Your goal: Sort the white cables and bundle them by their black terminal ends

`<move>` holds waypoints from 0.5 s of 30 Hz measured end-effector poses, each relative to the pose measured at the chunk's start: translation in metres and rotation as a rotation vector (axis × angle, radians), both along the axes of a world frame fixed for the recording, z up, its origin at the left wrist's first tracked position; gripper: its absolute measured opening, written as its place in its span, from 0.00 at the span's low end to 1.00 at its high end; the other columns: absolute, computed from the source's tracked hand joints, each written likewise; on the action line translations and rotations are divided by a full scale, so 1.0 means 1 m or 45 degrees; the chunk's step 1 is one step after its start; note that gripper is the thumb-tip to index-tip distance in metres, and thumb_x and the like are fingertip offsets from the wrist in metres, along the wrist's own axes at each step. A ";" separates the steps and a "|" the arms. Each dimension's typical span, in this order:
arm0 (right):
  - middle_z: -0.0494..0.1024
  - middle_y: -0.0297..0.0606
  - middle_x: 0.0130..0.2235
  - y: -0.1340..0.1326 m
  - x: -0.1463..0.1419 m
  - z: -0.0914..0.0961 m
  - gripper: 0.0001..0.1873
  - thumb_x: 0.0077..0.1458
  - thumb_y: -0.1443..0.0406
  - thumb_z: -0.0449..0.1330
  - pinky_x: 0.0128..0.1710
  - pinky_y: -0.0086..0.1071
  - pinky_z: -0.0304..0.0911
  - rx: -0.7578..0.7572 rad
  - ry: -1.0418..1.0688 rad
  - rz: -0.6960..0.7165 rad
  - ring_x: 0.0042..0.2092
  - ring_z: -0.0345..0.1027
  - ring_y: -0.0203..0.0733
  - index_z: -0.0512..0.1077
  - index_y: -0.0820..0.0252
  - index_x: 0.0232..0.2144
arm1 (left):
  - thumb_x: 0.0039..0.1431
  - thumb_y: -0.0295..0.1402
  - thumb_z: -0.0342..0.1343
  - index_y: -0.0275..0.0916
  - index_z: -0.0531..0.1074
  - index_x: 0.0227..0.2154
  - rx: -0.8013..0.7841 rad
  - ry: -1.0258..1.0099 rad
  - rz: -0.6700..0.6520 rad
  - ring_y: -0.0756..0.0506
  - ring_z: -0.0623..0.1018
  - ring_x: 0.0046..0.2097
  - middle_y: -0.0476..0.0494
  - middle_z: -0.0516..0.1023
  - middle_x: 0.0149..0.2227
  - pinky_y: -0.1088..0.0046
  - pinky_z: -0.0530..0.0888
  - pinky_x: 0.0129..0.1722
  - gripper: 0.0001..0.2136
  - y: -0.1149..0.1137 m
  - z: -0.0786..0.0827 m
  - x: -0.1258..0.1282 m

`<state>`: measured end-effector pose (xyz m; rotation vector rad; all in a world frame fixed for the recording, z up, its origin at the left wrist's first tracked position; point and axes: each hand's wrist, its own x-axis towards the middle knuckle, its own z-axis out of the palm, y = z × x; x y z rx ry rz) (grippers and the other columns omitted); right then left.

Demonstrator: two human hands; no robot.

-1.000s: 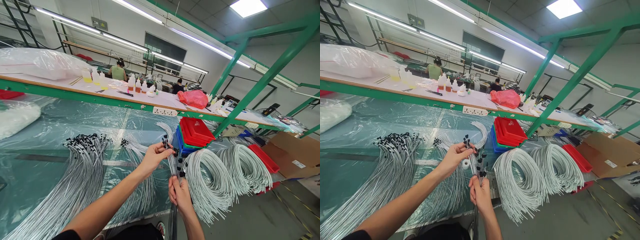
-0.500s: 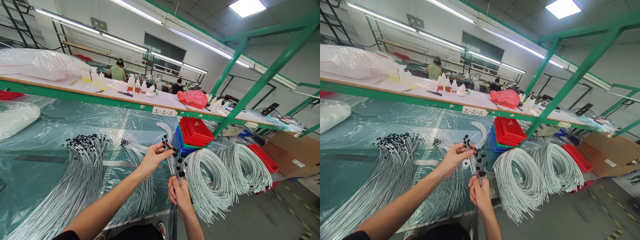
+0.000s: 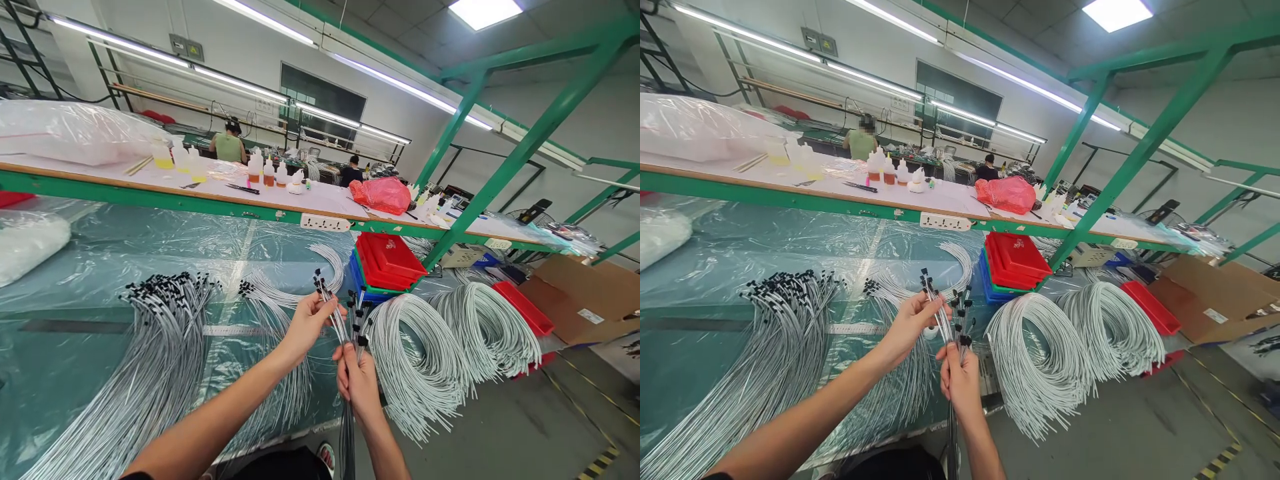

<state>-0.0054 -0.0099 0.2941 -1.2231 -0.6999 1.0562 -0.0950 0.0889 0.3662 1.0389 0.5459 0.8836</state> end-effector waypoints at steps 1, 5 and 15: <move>0.54 0.20 0.11 0.001 0.000 0.000 0.35 0.46 0.33 0.60 0.09 0.22 0.39 -0.013 -0.019 -0.024 0.11 0.41 0.26 0.68 0.60 0.25 | 0.50 0.48 0.66 0.38 0.71 0.31 -0.030 -0.036 0.015 0.46 0.77 0.33 0.47 0.77 0.29 0.71 0.72 0.34 0.18 -0.002 -0.002 0.002; 0.57 0.23 0.12 0.005 -0.002 -0.003 0.37 0.46 0.32 0.58 0.09 0.23 0.39 -0.063 -0.105 -0.137 0.11 0.44 0.28 0.70 0.61 0.26 | 0.54 0.46 0.64 0.39 0.66 0.31 -0.234 -0.245 0.126 0.51 0.71 0.30 0.52 0.70 0.26 0.76 0.69 0.32 0.17 -0.012 -0.013 0.009; 0.75 0.38 0.19 0.008 0.010 -0.006 0.36 0.45 0.32 0.58 0.13 0.30 0.61 -0.080 -0.117 -0.320 0.15 0.65 0.39 0.69 0.60 0.25 | 0.58 0.38 0.61 0.38 0.64 0.29 -0.566 -0.508 0.245 0.55 0.54 0.20 0.58 0.52 0.21 0.80 0.55 0.19 0.12 -0.004 -0.009 0.009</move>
